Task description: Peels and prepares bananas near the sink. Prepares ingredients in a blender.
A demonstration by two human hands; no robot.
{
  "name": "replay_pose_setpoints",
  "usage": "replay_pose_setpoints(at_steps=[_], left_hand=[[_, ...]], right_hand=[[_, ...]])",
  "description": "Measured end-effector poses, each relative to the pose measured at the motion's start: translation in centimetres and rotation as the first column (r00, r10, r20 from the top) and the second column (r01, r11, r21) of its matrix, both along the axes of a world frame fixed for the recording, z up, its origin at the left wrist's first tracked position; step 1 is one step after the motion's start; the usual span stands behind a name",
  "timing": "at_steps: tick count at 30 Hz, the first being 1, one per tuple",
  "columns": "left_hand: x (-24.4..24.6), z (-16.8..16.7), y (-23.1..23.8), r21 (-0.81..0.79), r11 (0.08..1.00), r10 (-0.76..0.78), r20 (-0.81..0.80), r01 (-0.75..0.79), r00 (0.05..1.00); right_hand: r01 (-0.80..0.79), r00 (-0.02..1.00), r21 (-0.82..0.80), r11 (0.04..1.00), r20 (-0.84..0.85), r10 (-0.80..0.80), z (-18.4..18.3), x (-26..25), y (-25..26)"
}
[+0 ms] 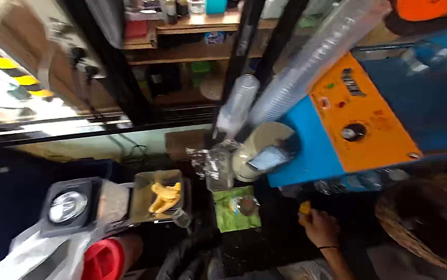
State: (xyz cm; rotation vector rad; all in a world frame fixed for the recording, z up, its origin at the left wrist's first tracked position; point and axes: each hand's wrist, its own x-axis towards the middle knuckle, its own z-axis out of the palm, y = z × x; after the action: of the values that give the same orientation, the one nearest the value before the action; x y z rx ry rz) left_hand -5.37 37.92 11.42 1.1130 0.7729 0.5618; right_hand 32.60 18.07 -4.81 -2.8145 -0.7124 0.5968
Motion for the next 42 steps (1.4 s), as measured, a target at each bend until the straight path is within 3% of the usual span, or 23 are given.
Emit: replay_pose_setpoints(at_steps=[1,2,4,6,9,13,17,23,26,28,31,34,39,42], left_hand=[[0.8,-4.1,-0.8,0.246,0.929,-0.298,0.062,0.274,0.953],[3.1,-5.6,-2.2,0.219,0.892,-0.416,0.059,0.395,0.907],[9.0,-5.6,-4.8,0.049,0.834,-0.551,0.017,0.550,0.834],[12.3,-6.8,-7.4,0.040,0.800,-0.600,0.036,0.599,0.799],[14.8,-6.0,-9.8,-0.012,0.806,-0.590,0.054,0.591,0.805],[19.1,-8.8,-13.9,-0.078,0.844,-0.531,0.017,0.531,0.847],[22.6,-13.7,-18.3,-0.045,0.875,-0.476,0.101,0.482,0.874],[24.7,-13.1,-25.4,0.082,0.892,-0.446,0.016,0.444,0.895],[26.2,-12.8,-30.5,0.125,0.887,-0.453,0.051,0.444,0.890],[27.5,-12.5,-34.3,0.118,0.891,-0.448,0.070,0.439,0.891],[30.0,-11.7,-39.9,0.085,0.899,-0.436,0.075,0.430,0.897],[31.8,-11.7,-45.3,0.104,0.890,-0.455,0.124,0.444,0.882],[33.7,-12.6,-51.9,0.195,0.826,-0.548,0.061,0.528,0.834],[34.5,-13.1,-54.8,0.301,0.743,-0.639,0.053,0.598,0.767]], right_hand=[[0.039,0.991,0.127,0.991,-0.130,-0.023,2.0,-1.0,-1.1],[0.118,0.960,0.276,0.954,-0.279,-0.038,3.5,-2.2,-2.3],[0.263,0.850,0.524,0.810,-0.523,0.062,5.7,-4.0,-4.0],[0.269,0.758,0.626,0.731,-0.607,0.240,7.4,-4.8,-5.2],[0.232,0.761,0.708,0.667,-0.559,0.328,8.0,-5.3,-6.5],[0.103,0.986,0.770,0.630,-0.161,0.036,6.6,-5.8,-8.1],[0.065,0.997,0.842,0.536,-0.029,-0.075,6.9,-5.7,-9.8],[-0.069,0.927,0.849,0.524,0.249,-0.281,5.9,-5.3,-15.3],[-0.010,0.900,0.914,0.406,0.185,-0.396,5.6,-4.3,-19.6],[0.024,0.913,0.940,0.341,0.118,-0.390,5.7,-3.2,-23.5],[0.042,0.944,0.957,0.287,0.055,-0.324,5.8,-1.7,-29.8],[0.065,0.912,0.965,0.254,0.046,-0.408,5.7,-0.8,-35.0],[0.211,0.862,0.968,0.134,-0.120,-0.493,5.5,0.3,-42.2],[0.267,0.811,0.959,0.089,-0.174,-0.559,5.1,0.2,-45.5]])
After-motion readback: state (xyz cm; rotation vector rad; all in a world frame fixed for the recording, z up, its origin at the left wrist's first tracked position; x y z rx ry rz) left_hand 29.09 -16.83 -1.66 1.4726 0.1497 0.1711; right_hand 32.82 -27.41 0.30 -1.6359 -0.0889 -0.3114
